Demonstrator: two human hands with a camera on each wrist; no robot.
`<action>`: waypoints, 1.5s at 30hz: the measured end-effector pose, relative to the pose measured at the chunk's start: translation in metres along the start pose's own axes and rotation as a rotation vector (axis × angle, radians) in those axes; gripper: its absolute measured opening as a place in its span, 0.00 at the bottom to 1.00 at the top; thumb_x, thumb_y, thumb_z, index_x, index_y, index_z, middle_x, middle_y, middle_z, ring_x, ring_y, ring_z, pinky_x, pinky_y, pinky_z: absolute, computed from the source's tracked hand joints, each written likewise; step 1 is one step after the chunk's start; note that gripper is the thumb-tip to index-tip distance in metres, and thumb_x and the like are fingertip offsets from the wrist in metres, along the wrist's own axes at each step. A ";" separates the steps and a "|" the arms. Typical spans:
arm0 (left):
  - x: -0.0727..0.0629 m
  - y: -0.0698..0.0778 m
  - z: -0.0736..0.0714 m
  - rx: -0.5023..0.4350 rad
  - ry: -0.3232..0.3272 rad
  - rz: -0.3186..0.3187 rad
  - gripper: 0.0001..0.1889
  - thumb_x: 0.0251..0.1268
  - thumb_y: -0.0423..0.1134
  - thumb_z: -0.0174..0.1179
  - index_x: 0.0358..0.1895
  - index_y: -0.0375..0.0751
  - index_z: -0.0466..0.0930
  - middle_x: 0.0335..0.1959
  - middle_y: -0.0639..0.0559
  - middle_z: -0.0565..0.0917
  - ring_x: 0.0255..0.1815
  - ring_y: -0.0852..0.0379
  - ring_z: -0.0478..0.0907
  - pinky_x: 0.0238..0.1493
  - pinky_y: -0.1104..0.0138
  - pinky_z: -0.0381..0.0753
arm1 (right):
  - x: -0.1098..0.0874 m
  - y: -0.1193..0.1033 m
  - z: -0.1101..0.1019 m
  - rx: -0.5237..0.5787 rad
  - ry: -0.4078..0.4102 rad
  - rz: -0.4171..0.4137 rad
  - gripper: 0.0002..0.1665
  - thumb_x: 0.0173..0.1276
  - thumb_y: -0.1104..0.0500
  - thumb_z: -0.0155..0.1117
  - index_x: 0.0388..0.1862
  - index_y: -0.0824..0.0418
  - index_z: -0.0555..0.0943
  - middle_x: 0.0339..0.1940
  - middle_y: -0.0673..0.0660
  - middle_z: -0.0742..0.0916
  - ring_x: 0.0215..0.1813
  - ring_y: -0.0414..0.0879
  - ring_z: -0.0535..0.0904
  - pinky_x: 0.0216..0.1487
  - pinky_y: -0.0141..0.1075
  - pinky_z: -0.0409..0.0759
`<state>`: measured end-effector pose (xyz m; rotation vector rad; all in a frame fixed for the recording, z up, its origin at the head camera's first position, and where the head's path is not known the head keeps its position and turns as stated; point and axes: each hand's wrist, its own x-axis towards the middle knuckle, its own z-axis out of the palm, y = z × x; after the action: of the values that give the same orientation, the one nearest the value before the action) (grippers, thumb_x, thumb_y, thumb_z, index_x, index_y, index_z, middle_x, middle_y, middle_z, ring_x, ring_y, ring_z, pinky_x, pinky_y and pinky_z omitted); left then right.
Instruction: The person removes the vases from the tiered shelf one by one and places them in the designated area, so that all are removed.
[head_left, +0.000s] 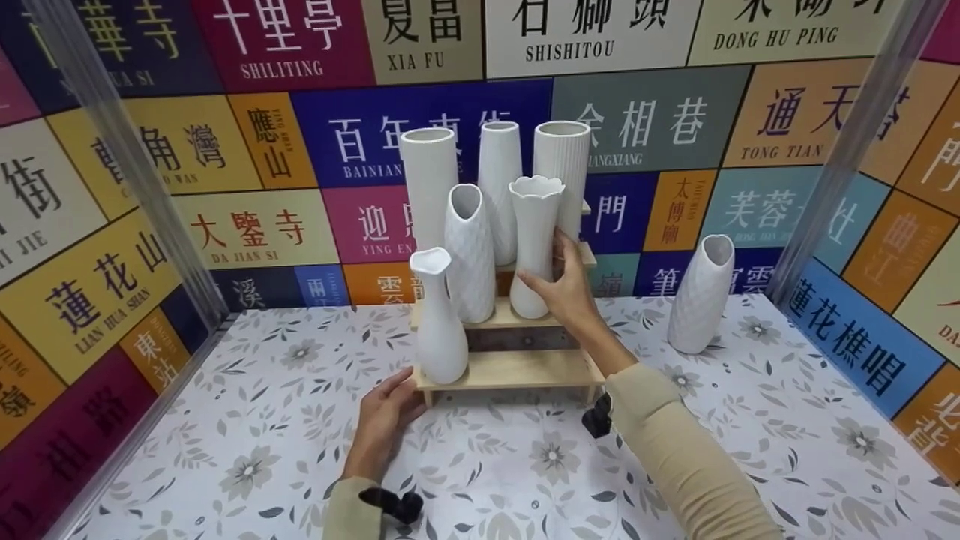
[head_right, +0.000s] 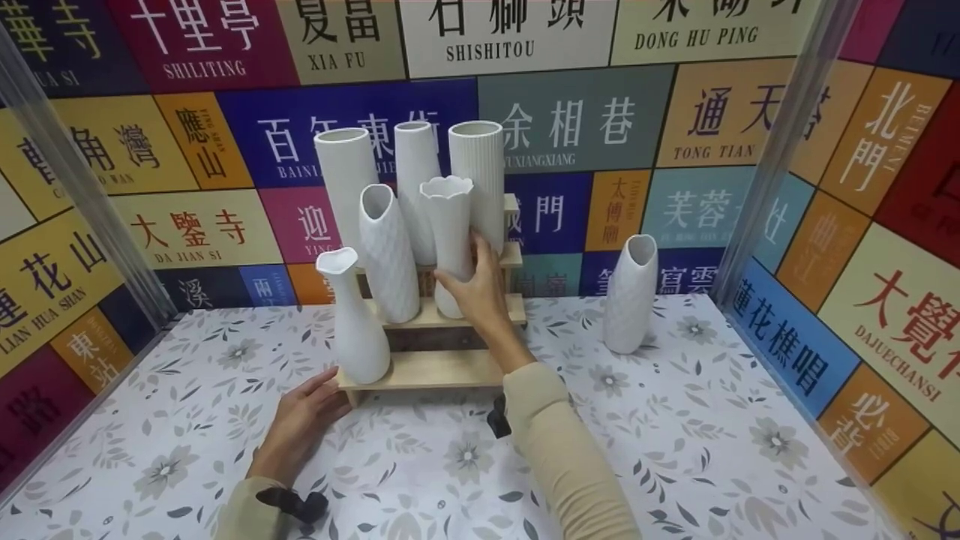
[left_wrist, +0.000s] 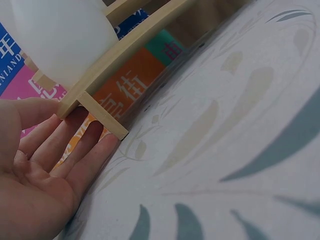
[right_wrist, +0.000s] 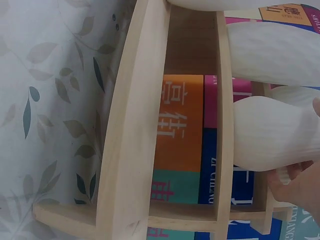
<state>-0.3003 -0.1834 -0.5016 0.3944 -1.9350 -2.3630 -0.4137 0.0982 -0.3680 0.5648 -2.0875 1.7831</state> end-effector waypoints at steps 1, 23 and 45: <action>0.000 0.000 0.000 -0.001 0.000 -0.003 0.24 0.76 0.40 0.55 0.71 0.41 0.71 0.69 0.35 0.74 0.65 0.42 0.78 0.60 0.57 0.84 | 0.000 0.001 0.000 0.011 0.001 -0.003 0.52 0.64 0.60 0.73 0.80 0.61 0.54 0.74 0.63 0.70 0.72 0.55 0.68 0.75 0.51 0.66; -0.004 0.001 0.000 0.002 -0.007 0.041 0.24 0.75 0.39 0.56 0.71 0.36 0.70 0.68 0.31 0.74 0.61 0.45 0.81 0.56 0.61 0.86 | -0.018 -0.026 -0.023 -0.103 0.035 0.000 0.52 0.59 0.55 0.77 0.77 0.55 0.59 0.64 0.63 0.77 0.59 0.57 0.78 0.62 0.52 0.80; -0.004 0.001 0.000 0.014 -0.006 0.030 0.24 0.76 0.40 0.55 0.71 0.39 0.70 0.69 0.33 0.74 0.64 0.43 0.79 0.60 0.59 0.85 | -0.061 -0.014 -0.138 -0.345 0.150 0.048 0.51 0.64 0.50 0.74 0.79 0.54 0.56 0.63 0.62 0.79 0.60 0.53 0.79 0.55 0.33 0.81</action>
<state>-0.2970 -0.1827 -0.4999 0.3571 -1.9465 -2.3366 -0.3538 0.2373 -0.3648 0.2786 -2.2466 1.3925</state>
